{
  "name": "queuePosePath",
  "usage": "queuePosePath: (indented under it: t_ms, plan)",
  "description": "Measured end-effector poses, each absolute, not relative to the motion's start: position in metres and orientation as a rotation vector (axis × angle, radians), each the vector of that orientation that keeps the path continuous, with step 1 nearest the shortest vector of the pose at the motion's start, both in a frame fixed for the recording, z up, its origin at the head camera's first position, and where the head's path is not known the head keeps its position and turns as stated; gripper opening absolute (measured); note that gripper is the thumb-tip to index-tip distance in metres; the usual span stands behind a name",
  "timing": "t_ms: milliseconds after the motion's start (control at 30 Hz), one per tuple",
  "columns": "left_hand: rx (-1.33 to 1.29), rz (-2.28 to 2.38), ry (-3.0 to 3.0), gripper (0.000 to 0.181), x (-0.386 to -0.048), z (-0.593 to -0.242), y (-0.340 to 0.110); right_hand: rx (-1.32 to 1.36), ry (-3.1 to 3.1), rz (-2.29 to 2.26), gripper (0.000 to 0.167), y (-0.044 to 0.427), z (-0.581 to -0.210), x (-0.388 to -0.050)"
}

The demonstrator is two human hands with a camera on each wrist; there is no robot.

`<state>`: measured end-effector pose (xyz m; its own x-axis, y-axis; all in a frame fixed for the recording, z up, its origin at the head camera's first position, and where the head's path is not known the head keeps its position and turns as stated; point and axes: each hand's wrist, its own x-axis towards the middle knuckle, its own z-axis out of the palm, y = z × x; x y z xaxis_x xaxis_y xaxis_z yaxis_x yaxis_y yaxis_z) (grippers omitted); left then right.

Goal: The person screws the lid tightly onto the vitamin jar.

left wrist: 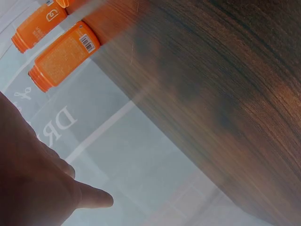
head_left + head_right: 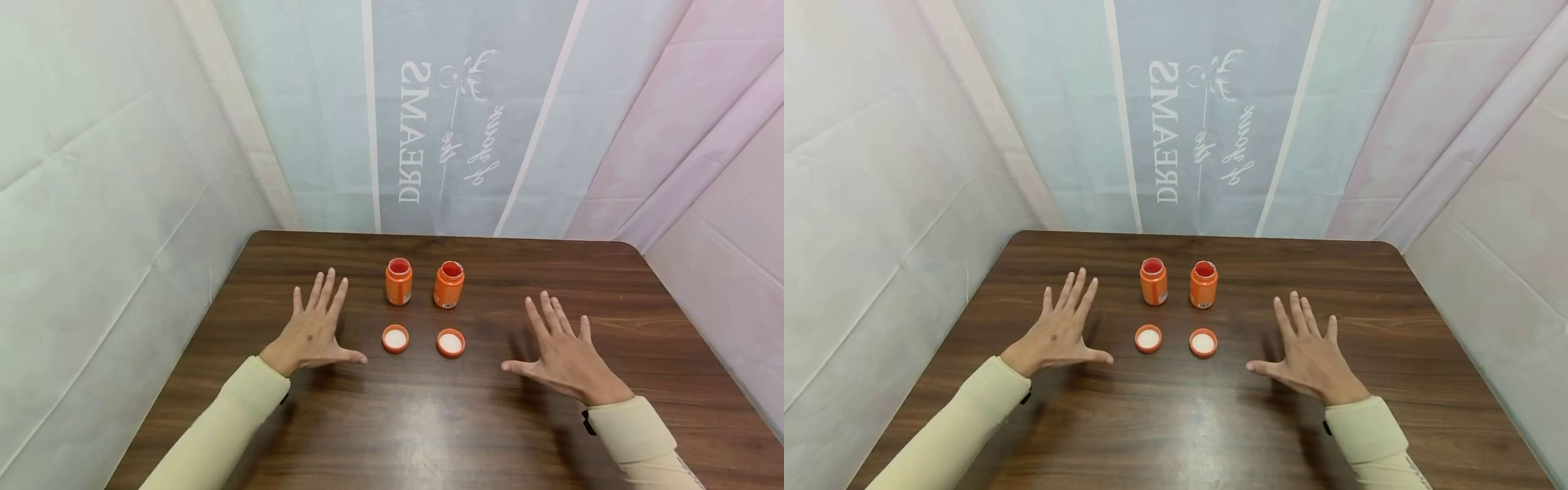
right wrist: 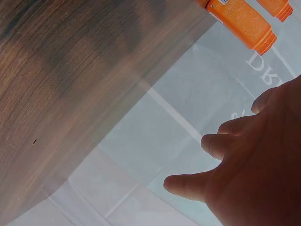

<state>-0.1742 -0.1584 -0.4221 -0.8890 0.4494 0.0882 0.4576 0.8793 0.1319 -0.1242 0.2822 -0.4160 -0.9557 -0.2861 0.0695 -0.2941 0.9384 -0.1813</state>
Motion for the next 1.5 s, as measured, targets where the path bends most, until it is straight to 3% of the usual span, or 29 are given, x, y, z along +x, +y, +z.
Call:
queuePosePath:
  t_ms: [733, 1033, 1233, 1500]
  plan:
    - [-0.756, -0.27, -3.059, 0.135, -0.181, -0.431, -0.145, 0.644, -3.026, 0.288, 0.113, 0.246, -0.43, -0.129]
    - [-0.743, -0.378, -3.113, 0.113, -0.198, -0.435, -0.124, 0.847, -2.904, 0.249, 0.091, 0.207, -0.433, -0.139]
    - [-0.716, -0.579, -3.133, 0.109, -0.219, -0.431, -0.107, 0.984, -2.815, 0.197, 0.076, 0.177, -0.431, -0.145]
    - [-0.568, -0.979, -3.075, 0.094, -0.245, -0.431, -0.092, 1.042, -2.822, 0.13, 0.066, 0.138, -0.438, -0.153]
